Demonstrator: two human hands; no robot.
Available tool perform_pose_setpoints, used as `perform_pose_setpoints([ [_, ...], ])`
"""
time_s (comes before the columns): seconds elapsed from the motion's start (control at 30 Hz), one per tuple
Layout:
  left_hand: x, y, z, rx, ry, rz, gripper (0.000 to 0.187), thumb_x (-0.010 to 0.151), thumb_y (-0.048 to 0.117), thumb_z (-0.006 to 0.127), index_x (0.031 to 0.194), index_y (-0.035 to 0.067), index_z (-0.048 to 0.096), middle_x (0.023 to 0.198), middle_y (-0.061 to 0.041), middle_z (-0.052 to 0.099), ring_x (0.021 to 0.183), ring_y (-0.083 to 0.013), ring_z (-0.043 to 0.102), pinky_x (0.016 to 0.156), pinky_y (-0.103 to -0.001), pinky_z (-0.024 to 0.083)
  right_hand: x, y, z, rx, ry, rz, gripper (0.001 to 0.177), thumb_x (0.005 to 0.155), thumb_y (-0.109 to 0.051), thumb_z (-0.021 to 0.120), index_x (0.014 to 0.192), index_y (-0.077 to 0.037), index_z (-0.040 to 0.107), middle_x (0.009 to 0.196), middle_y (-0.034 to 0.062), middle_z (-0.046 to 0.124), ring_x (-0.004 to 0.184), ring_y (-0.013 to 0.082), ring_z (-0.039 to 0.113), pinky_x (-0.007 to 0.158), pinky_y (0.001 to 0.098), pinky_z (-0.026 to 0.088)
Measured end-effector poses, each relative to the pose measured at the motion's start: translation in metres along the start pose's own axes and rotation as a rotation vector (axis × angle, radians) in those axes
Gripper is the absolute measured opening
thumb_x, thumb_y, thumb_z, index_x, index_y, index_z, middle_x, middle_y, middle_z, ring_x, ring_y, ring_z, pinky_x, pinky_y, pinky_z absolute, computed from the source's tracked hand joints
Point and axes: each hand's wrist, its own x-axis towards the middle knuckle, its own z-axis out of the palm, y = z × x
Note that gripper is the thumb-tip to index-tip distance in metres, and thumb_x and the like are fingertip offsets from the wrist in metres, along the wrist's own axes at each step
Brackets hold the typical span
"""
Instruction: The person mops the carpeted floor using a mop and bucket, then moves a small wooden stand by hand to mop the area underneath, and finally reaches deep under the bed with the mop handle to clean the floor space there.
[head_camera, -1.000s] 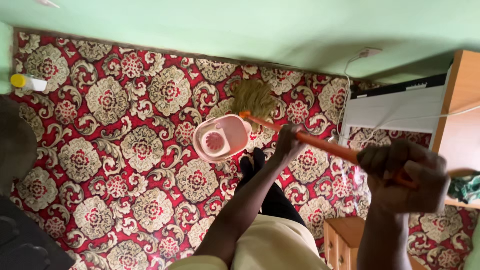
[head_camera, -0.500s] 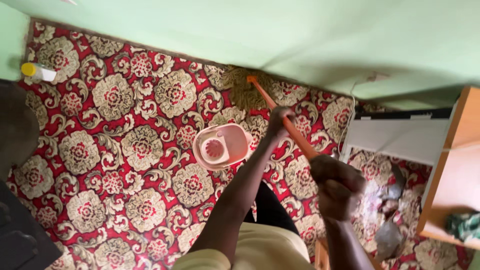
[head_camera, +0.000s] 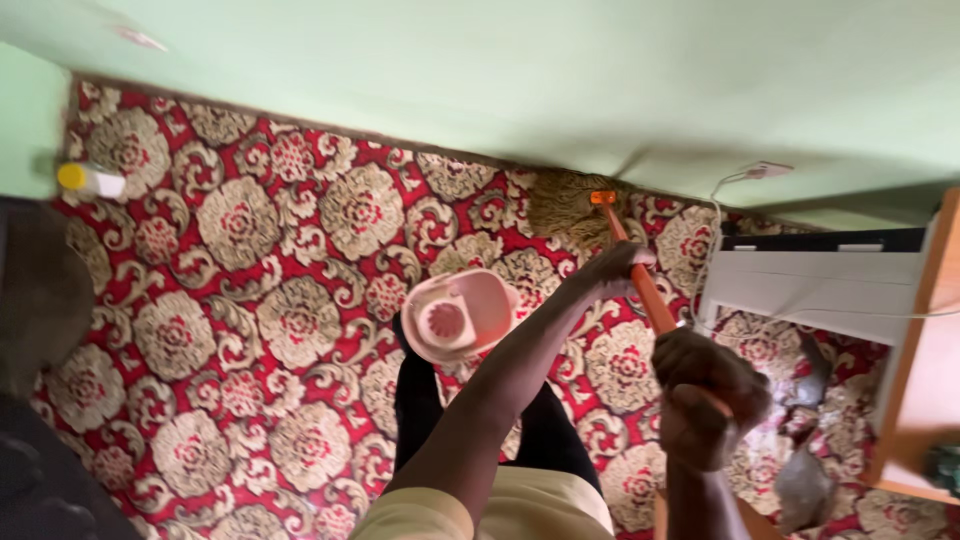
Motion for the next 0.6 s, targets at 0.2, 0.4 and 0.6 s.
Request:
perform_pose_setpoints([
  [0.2, -0.027, -0.024, -0.083, 0.034, -0.119, 0.13, 0.02, 0.066, 0.017, 0.083, 0.075, 0.01, 0.067, 0.077, -0.012, 0.069, 0.076, -0.0323, 0.071, 0.068, -0.045, 0.056, 0.003, 0.016, 0.063, 0.206, 0.069, -0.101, 0.019, 0.078, -0.01, 0.052, 0.068, 0.0, 0.04, 0.055, 0.011, 0.042, 0.043, 0.0204, 0.04, 0.05, 0.0375, 0.038],
  [0.4, -0.103, -0.065, -0.21, 0.149, -0.072, 0.03, 0.019, 0.064, 0.015, 0.08, 0.077, 0.011, 0.067, 0.074, -0.011, 0.069, 0.076, -0.0337, 0.07, 0.068, -0.046, 0.055, 0.005, 0.034, 0.158, 0.313, 0.013, -0.017, 0.024, 0.083, -0.013, 0.052, 0.065, 0.0, 0.042, 0.054, 0.0106, 0.041, 0.044, 0.0218, 0.038, 0.054, 0.0397, 0.037],
  [0.6, -0.183, -0.128, -0.334, 0.269, 0.053, 0.067, 0.018, 0.064, 0.014, 0.082, 0.066, 0.011, 0.064, 0.07, -0.011, 0.064, 0.072, -0.0341, 0.066, 0.069, -0.046, 0.054, -0.004, 0.097, 0.245, 0.446, 0.041, 0.072, 0.021, 0.079, -0.017, 0.048, 0.065, -0.003, 0.041, 0.059, 0.0091, 0.042, 0.048, 0.021, 0.039, 0.055, 0.0389, 0.039],
])
